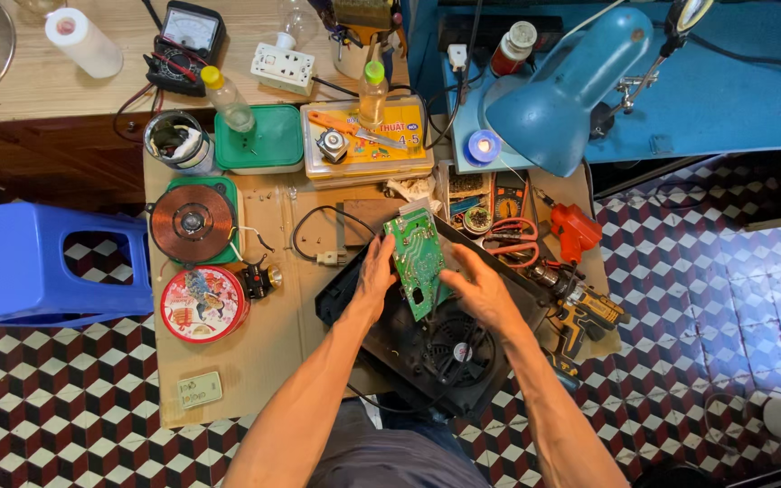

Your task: The person installs a circuit board into an electronic device housing, connects wires, and secures the board using a power drill. The person also handles a copper coil component and adjusts connections on the circuit board.

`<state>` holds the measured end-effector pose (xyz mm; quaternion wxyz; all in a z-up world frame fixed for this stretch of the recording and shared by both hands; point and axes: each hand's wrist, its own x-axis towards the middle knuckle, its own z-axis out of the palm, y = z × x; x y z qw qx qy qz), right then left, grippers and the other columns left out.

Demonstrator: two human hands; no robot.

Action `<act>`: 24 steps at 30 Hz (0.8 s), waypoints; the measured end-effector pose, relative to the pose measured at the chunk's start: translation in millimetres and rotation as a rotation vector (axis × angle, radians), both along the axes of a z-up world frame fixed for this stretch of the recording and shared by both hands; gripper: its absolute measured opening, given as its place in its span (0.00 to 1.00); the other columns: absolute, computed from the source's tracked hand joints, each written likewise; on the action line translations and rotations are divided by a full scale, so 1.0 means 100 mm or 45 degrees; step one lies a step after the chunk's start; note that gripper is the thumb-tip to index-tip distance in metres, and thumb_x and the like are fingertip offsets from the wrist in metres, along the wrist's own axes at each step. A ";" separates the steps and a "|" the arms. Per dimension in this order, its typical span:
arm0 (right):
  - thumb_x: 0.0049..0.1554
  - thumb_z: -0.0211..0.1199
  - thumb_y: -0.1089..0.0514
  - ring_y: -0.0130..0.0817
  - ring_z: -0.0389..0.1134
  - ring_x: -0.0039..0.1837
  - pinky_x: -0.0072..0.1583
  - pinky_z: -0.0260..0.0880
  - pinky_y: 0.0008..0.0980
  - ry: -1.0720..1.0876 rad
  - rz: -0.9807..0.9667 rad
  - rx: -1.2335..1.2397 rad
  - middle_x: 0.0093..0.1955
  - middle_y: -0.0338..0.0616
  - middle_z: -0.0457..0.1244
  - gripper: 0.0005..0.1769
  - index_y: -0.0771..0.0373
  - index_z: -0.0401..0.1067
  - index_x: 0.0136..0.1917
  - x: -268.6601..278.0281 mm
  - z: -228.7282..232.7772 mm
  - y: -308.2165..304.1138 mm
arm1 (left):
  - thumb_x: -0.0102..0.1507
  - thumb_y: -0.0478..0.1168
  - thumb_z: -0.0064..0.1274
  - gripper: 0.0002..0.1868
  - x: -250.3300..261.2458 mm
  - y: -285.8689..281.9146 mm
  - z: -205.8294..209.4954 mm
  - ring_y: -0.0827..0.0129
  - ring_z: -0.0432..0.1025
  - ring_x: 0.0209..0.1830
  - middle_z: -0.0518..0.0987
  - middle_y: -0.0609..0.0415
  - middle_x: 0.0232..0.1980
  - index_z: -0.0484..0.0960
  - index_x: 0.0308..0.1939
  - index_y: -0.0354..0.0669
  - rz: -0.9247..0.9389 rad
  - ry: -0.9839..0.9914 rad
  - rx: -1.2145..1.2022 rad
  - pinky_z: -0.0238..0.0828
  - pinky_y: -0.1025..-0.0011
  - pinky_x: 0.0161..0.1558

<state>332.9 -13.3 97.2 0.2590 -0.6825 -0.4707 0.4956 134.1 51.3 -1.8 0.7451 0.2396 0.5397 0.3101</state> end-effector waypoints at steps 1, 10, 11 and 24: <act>0.54 0.68 0.49 0.47 0.56 0.77 0.71 0.60 0.43 -0.082 0.060 0.063 0.77 0.56 0.54 0.45 0.64 0.53 0.78 -0.13 -0.04 -0.03 | 0.64 0.62 0.46 0.48 -0.01 -0.03 0.06 0.55 0.55 0.77 0.57 0.46 0.79 0.44 0.81 0.46 0.007 -0.011 0.037 0.55 0.53 0.70; 0.58 0.62 0.55 0.44 0.73 0.57 0.57 0.71 0.39 -0.383 -0.300 0.329 0.57 0.53 0.70 0.25 0.62 0.68 0.68 -0.54 -0.28 -0.12 | 0.67 0.52 0.53 0.42 0.53 -0.34 0.71 0.55 0.64 0.74 0.64 0.37 0.75 0.54 0.78 0.37 -0.143 -0.018 0.512 0.60 0.59 0.71; 0.57 0.63 0.57 0.41 0.74 0.54 0.55 0.72 0.37 -0.318 -0.339 0.357 0.54 0.51 0.71 0.23 0.62 0.69 0.65 -0.40 -0.28 -0.11 | 0.67 0.50 0.53 0.40 0.60 -0.36 0.75 0.55 0.65 0.73 0.67 0.37 0.73 0.57 0.77 0.36 -0.190 -0.039 0.620 0.62 0.60 0.70; 0.56 0.59 0.62 0.27 0.69 0.57 0.59 0.69 0.29 0.742 -0.234 0.108 0.59 0.38 0.68 0.24 0.63 0.71 0.67 0.79 0.14 0.01 | 0.62 0.55 0.59 0.39 -0.20 -0.88 0.50 0.61 0.70 0.69 0.73 0.45 0.70 0.68 0.72 0.41 0.004 0.090 0.351 0.64 0.65 0.68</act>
